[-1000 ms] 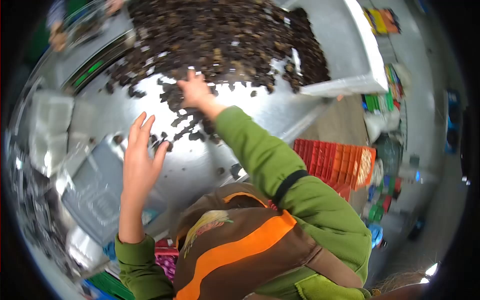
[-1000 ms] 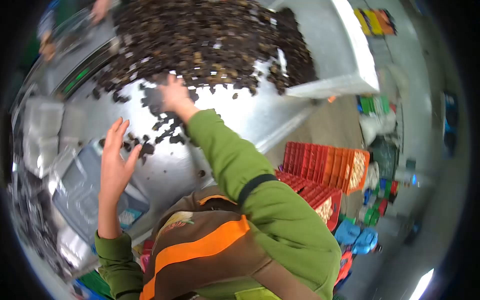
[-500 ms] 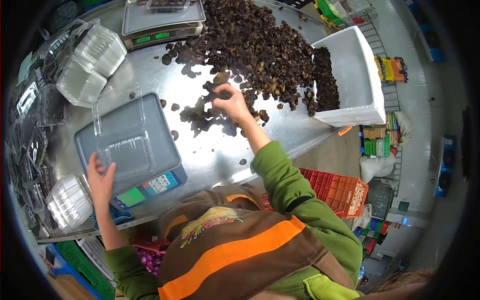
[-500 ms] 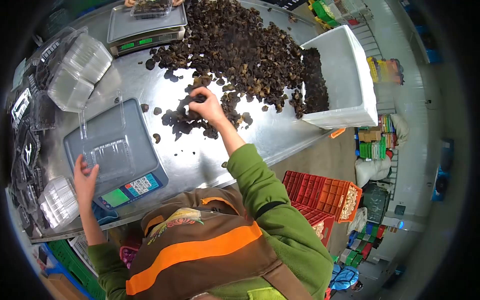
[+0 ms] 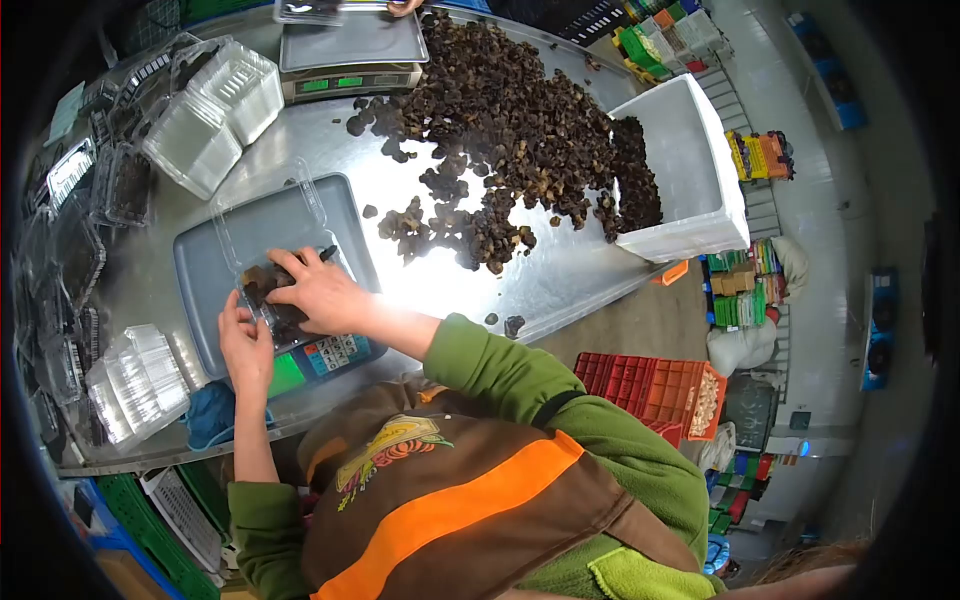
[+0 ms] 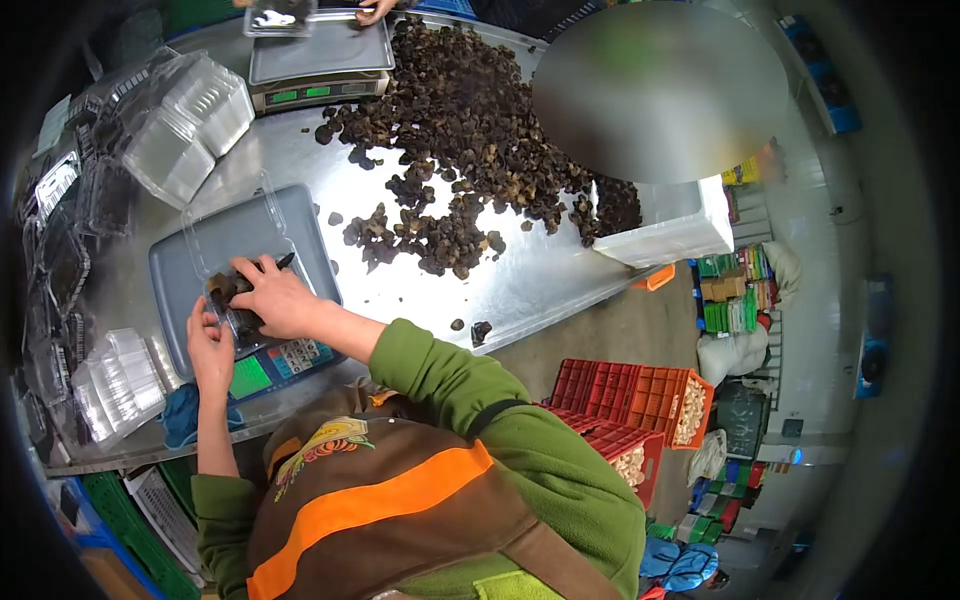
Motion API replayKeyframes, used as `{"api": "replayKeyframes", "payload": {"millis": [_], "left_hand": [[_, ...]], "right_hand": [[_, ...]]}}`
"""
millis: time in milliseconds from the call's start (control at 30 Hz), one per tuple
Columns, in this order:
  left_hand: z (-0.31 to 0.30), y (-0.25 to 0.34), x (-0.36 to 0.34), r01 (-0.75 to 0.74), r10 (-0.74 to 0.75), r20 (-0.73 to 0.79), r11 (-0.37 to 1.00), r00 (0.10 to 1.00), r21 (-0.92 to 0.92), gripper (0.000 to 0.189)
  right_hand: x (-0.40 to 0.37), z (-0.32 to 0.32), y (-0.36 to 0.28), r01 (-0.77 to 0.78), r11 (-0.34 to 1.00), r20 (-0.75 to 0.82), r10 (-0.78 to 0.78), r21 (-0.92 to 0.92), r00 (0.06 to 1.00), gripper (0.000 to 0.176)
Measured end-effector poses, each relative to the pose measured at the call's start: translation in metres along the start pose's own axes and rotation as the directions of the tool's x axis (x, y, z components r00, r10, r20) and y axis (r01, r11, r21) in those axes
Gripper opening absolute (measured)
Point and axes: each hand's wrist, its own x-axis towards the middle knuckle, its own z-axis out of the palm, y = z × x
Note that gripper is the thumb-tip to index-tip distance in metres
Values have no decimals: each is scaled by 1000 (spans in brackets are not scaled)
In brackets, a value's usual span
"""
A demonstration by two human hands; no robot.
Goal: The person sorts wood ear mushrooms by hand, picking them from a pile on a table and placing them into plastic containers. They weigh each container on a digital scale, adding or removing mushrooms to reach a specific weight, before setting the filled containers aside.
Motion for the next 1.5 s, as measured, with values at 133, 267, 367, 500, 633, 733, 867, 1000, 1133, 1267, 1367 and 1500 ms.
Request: {"api": "replayKeyframes", "payload": {"millis": [133,267,367,500,633,733,867,1000,1133,1267,1367,1500], "left_hand": [[-9,7,-3,-9,9,7,999,1000,-35,56],[-15,5,-1,-58,59,8,996,998,-71,55],[-20,5,-2,-27,31,46,996,998,-87,54],[-27,-37,-2,-77,75,-24,987,997,-139,48],[-50,-61,-7,-26,7,-101,983,995,-183,40],[-60,-80,-4,-18,-11,-130,975,991,-223,40],[-64,-72,3,-30,-18,-182,966,983,-257,39],[-59,-41,4,-54,7,-186,967,983,-250,37],[-49,-11,-1,-101,29,-228,945,973,-311,34],[-48,-10,-10,-89,16,-196,925,980,-369,33],[-53,-22,-11,-87,11,-195,919,981,-384,33],[-51,-6,-10,-55,-22,-192,922,981,-383,33]], "right_hand": [[1,-17,-6,37,999,-10,-37,35,999,49],[6,-42,5,87,943,-33,-81,322,996,41],[-2,-55,29,96,879,-229,15,468,973,34],[-73,-88,93,-113,807,-352,372,579,859,31],[-208,-79,184,-682,678,-284,735,275,616,34],[-319,-18,239,-921,352,-200,927,166,318,62],[-347,27,203,-996,70,-44,997,53,68,88],[-304,50,157,-978,196,-127,971,-67,203,82],[-282,79,141,-903,410,-268,891,132,366,35],[-273,90,147,-792,576,-367,794,201,485,22],[-230,67,138,-549,323,-84,906,771,415,20],[-139,-2,77,-261,404,-137,729,877,670,18]]}}
